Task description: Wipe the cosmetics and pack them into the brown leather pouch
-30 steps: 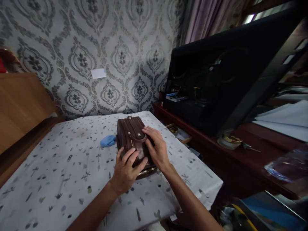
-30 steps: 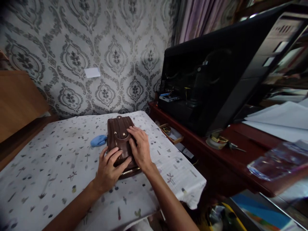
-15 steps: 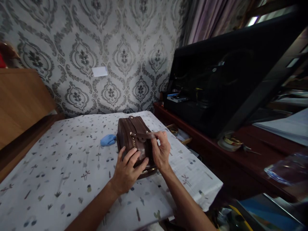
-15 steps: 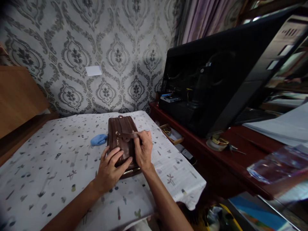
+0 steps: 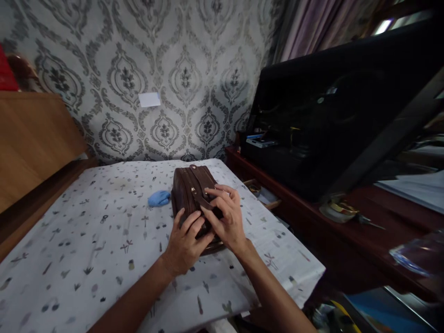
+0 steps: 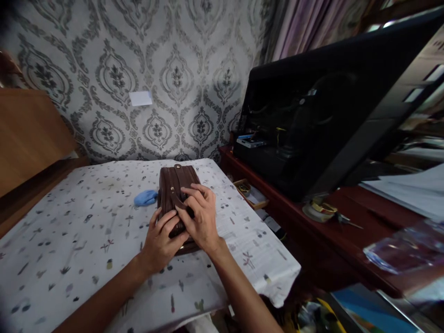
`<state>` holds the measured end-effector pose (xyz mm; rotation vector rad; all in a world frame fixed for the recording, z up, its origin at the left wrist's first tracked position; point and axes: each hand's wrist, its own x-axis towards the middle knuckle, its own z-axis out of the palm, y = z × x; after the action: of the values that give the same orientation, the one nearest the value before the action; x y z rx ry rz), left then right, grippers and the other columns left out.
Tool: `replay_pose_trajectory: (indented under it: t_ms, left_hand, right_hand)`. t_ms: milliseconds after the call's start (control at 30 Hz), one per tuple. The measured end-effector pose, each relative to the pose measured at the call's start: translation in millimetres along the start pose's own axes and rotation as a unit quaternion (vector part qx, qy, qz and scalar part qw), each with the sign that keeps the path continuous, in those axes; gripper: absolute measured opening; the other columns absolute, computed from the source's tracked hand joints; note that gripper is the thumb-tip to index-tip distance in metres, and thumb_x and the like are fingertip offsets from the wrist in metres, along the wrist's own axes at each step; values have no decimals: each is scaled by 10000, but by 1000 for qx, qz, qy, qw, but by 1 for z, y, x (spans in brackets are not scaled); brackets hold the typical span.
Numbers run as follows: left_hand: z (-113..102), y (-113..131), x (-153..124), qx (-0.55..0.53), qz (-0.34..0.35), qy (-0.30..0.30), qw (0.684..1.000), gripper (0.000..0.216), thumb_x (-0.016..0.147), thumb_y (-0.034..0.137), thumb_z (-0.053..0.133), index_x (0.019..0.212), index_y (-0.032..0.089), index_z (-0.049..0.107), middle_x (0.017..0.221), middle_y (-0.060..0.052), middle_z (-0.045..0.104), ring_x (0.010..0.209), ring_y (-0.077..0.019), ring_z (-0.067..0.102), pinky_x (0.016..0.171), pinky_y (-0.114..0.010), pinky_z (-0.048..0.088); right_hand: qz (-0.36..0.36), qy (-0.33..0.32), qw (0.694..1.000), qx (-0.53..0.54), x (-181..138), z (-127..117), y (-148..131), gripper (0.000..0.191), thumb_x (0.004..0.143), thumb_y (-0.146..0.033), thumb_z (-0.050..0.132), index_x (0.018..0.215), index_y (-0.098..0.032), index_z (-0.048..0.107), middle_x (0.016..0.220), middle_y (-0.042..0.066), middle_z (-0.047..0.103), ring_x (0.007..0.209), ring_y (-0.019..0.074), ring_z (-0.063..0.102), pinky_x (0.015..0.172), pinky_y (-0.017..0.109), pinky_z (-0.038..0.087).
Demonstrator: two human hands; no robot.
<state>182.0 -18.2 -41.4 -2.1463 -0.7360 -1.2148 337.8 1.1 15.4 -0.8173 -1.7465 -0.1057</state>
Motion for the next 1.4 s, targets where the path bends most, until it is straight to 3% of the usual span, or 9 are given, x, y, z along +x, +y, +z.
replay_pose_trajectory:
  t_ms: [200, 367, 500, 633, 767, 900, 1067, 1233, 1400]
  left_hand:
    - [0, 0, 0, 4, 4, 1, 1000, 259, 894, 152, 662, 1114, 277, 719, 1092, -55, 659, 1189, -218, 568, 1172, -513, 321]
    - [0, -1, 0, -6, 6, 5, 1000, 219, 903, 154, 647, 1079, 263, 719, 1078, -58, 660, 1191, -216, 563, 1171, -510, 325]
    - [0, -2, 1, -8, 8, 4, 1000, 214, 907, 163, 643, 1081, 266, 713, 1061, -51, 667, 1189, -210, 569, 1170, -504, 330]
    - [-1, -1, 2, -8, 8, 3, 1000, 207, 909, 164, 639, 1076, 262, 714, 1072, -56, 673, 1188, -211, 576, 1169, -505, 336]
    - [-3, -1, 3, 2, 4, 2, 1000, 196, 913, 178, 639, 1064, 272, 719, 1091, -57, 678, 1188, -210, 581, 1165, -506, 348]
    - [-4, 0, 3, 10, 5, -15, 1000, 211, 906, 177, 647, 1085, 258, 722, 1107, -69, 679, 1203, -224, 572, 1172, -507, 330]
    - [-12, 3, 8, 2, -2, -31, 1000, 245, 915, 147, 602, 1118, 235, 705, 1095, -89, 678, 1180, -252, 583, 1123, -528, 375]
    - [-24, 3, 24, -44, -38, -18, 998, 194, 896, 129, 616, 1081, 175, 650, 1044, -104, 677, 1098, -257, 605, 1020, -498, 450]
    - [-19, 2, 55, 30, -57, -19, 998, 372, 884, 139, 647, 1249, 147, 573, 1168, -158, 653, 1117, -285, 590, 975, -486, 451]
  right_hand:
    - [14, -100, 983, 151, 23, -2, 1, 253, 902, -181, 598, 687, -246, 481, 1043, 43, 774, 1241, 278, 554, 1018, 521, 449]
    - [68, -69, 981, 165, 23, 6, -2, 132, 876, -201, 612, 750, -242, 611, 842, 47, 717, 1046, 254, 616, 928, 446, 476]
    - [106, -28, 978, 177, 21, 11, -4, 217, 835, -215, 649, 660, -230, 521, 755, 15, 598, 827, 202, 597, 814, 375, 481]
    - [90, -36, 979, 180, 23, 9, -5, 207, 825, -187, 624, 671, -233, 493, 736, 1, 576, 785, 189, 580, 779, 360, 477]
    - [61, -46, 992, 99, 8, -1, -5, 23, 869, -242, 615, 887, -243, 629, 1070, 75, 671, 1131, 261, 564, 988, 464, 461]
    - [176, 41, 984, 3, -34, -6, 0, 394, 883, -351, 639, 1262, -257, 581, 1469, 121, 474, 1380, 309, 423, 1124, 559, 371]
    - [357, 53, 921, 143, -82, 1, 8, 633, 872, -502, 654, 1418, -253, 452, 1438, 115, 530, 1302, 298, 533, 1083, 500, 461]
    - [371, 48, 907, 193, -93, 8, 10, 622, 881, -519, 641, 1407, -251, 446, 1422, 102, 553, 1302, 280, 539, 1128, 479, 428]
    - [375, 47, 905, 194, -92, 8, 9, 616, 894, -493, 636, 1424, -262, 423, 1469, 90, 506, 1368, 269, 478, 1182, 476, 365]
